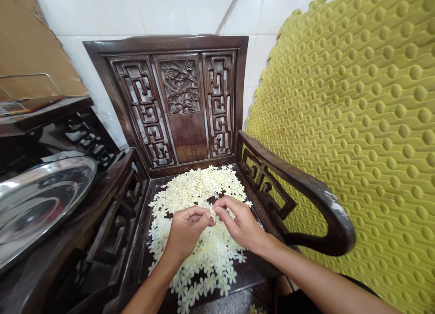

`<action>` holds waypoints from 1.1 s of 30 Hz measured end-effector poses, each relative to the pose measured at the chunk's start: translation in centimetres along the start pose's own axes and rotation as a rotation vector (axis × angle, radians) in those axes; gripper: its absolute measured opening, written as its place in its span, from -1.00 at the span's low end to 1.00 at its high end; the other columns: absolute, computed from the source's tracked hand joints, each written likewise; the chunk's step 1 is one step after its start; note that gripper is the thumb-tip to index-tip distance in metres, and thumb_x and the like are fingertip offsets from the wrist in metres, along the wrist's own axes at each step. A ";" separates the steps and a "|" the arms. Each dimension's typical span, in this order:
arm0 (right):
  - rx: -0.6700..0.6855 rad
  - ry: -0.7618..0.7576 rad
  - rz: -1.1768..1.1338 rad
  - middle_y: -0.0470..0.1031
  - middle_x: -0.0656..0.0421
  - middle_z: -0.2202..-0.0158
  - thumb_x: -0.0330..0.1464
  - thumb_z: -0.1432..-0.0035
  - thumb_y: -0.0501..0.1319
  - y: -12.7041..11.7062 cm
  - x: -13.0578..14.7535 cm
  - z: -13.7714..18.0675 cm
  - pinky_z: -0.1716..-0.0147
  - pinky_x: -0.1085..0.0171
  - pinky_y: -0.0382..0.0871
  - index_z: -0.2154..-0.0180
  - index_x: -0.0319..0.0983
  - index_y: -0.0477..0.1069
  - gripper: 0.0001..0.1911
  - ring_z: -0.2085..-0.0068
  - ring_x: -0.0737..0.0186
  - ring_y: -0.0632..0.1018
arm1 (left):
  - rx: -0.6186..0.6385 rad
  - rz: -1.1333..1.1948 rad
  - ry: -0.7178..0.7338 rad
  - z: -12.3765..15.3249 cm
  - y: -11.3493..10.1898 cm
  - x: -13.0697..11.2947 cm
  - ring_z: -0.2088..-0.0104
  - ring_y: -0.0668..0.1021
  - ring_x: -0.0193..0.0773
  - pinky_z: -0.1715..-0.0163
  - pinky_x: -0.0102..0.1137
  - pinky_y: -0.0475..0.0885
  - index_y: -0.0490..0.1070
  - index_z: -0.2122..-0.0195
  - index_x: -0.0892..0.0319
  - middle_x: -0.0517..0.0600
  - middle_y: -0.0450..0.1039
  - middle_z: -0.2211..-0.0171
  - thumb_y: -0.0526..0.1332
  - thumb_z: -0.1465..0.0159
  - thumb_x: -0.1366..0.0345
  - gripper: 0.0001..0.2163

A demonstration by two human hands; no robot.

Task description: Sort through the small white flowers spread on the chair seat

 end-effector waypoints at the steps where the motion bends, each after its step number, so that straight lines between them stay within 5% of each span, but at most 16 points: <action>1: 0.000 -0.002 0.003 0.46 0.15 0.34 -0.38 -0.36 0.06 0.0 0.0 0.0 0.26 0.28 0.31 0.30 -0.20 0.36 -0.84 0.27 0.22 0.47 | 0.000 0.004 0.001 0.0 0.0 0.0 0.42 0.61 -0.22 0.28 -0.35 0.53 0.57 0.46 0.23 0.03 0.61 0.50 0.31 -0.16 0.29 -0.87; 9: -0.015 -0.017 0.035 0.44 0.16 0.35 -0.39 -0.34 0.07 -0.1 0.0 -0.1 0.27 0.27 0.31 0.27 -0.20 0.35 -0.87 0.30 0.22 0.45 | -0.079 0.090 -0.059 0.1 -0.3 0.0 0.43 0.64 -0.21 0.27 -0.34 0.55 0.58 0.41 0.24 0.02 0.61 0.51 0.35 -0.12 0.22 -0.84; 21: -0.038 -0.042 0.086 0.42 0.17 0.39 -0.40 -0.33 0.07 -0.1 0.0 0.0 0.29 0.26 0.29 0.30 -0.19 0.34 -0.87 0.33 0.22 0.43 | -0.021 0.188 -0.116 -0.1 -0.1 0.7 0.39 0.61 -0.26 0.19 -0.31 0.55 0.57 0.43 0.23 -0.04 0.58 0.46 0.38 -0.09 0.23 -0.84; 27: -0.087 -0.007 0.056 0.43 0.17 0.37 -0.40 -0.32 0.08 -0.5 -0.2 -0.1 0.29 0.27 0.30 0.29 -0.20 0.35 -0.88 0.32 0.22 0.44 | -0.133 0.008 0.002 -0.3 -1.1 0.6 0.32 0.60 -0.24 0.21 -0.40 0.51 0.56 0.40 0.21 0.00 0.60 0.38 0.37 -0.05 0.35 -0.91; 33: -0.048 -0.011 0.056 0.46 0.15 0.35 -0.39 -0.34 0.08 -0.2 -0.1 0.0 0.26 0.26 0.31 0.28 -0.19 0.36 -0.87 0.28 0.20 0.47 | -0.034 0.006 0.014 -0.1 0.0 -0.1 0.34 0.60 -0.24 0.25 -0.42 0.50 0.56 0.40 0.21 0.00 0.60 0.39 0.37 -0.09 0.26 -0.87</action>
Point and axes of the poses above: each hand's wrist, its own z-axis away from the middle knuckle, its own y-axis out of the palm, x = y × z, the point moved 6 cm from there along -z, towards the middle knuckle
